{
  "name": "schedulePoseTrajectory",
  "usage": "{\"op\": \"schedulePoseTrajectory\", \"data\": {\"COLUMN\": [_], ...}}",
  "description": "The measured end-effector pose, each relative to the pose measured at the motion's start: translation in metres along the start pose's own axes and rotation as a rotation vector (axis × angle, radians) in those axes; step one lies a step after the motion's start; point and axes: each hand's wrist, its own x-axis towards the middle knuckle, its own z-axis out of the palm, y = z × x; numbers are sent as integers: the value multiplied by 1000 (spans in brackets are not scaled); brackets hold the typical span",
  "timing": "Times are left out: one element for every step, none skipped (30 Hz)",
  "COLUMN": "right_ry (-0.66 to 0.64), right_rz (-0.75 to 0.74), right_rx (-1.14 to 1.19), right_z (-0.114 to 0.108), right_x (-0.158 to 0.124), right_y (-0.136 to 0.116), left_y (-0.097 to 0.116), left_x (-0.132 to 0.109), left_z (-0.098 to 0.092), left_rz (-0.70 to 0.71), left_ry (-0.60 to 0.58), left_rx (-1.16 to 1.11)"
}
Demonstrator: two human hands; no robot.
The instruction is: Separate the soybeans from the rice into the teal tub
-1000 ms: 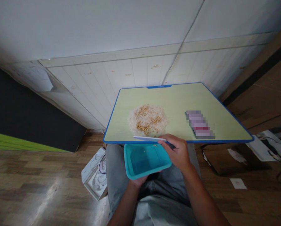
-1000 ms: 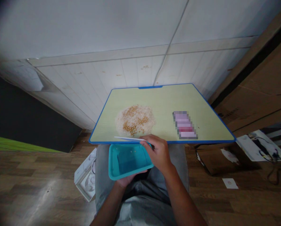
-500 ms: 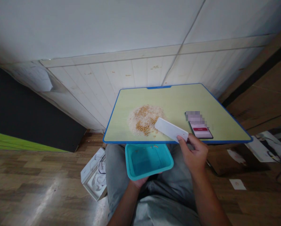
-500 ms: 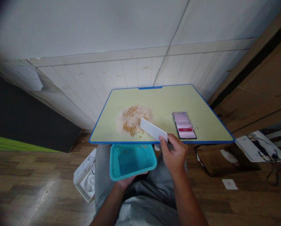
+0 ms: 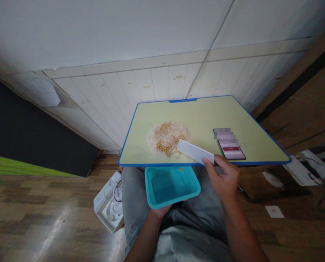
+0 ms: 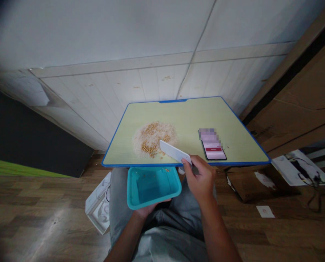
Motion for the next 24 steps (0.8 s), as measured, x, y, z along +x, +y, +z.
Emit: {"op": "schedulePoseTrajectory", "data": {"right_ry": [-2, 0, 4, 7, 6, 0, -8, -17, -27, -35, -39, -39, -36, -32, -29, -30, -37, -48, -58, -68, -73, -75, -74, -73], "right_rz": [0, 2, 6, 11, 16, 20, 24, 30, 38, 49, 64, 81, 98, 112, 123, 129, 129, 125, 120, 113, 108, 105, 104, 105], "right_rx": [1, 2, 3, 6, 11, 19, 30, 42, 53, 61, 66, 66, 64, 63, 63, 66, 71, 76, 82, 85, 87, 89, 91, 94], "right_z": [0, 0, 1, 1, 1, 1, 1, 1, 1, 1, 1, 1, 1, 1, 1, 1, 1, 1, 1, 0, 0, 0, 0, 0], "right_x": [0, 1, 1, 1, 2, 2, 2, 2, 2, 2, 2, 1, 1, 1, 1, 1, 1, 1, 1, 1, 2, 1, 1, 1], "right_y": [0, -1, -2, -2, -3, -3, -4, -4, -4, -5, -4, -4, -4, -3, -3, -3, -3, -3, -3, -3, -3, -3, -3, -3], "left_y": [0, 0, 0, 1, 1, 2, 2, 2, 2, 2, 2, 2, 2, 2, 2, 2, 2, 2, 1, 1, 1, 0, 0, 0], "left_x": [0, 0, -1, -1, -1, -1, -1, -1, -1, -1, -1, -1, -1, -1, 0, 0, 0, 0, -1, -1, -1, -2, -2, -3], "left_z": [1, 3, 5, 7, 10, 12, 13, 13, 13, 12, 11, 10, 8, 7, 6, 6, 6, 7, 7, 7, 6, 5, 4, 2], "left_rz": [-1, -4, -8, -12, -14, -19, -20, -21, -18, -17, -14, -15, -13, -12, -14, -20, -26, -31, -33, -32, -24, -15, -14, -19], "left_ry": [1, 7, 21, 38, 57, 71, 76, 68, 52, 32, 16, 5, 0, -2, -2, -3, -7, -10, -8, -1, 10, 23, 37, 50], "left_rx": [5, 8, 11, 12, 13, 13, 11, 5, 0, -4, -4, 1, 10, 21, 32, 39, 43, 47, 53, 62, 71, 79, 86, 88]}}
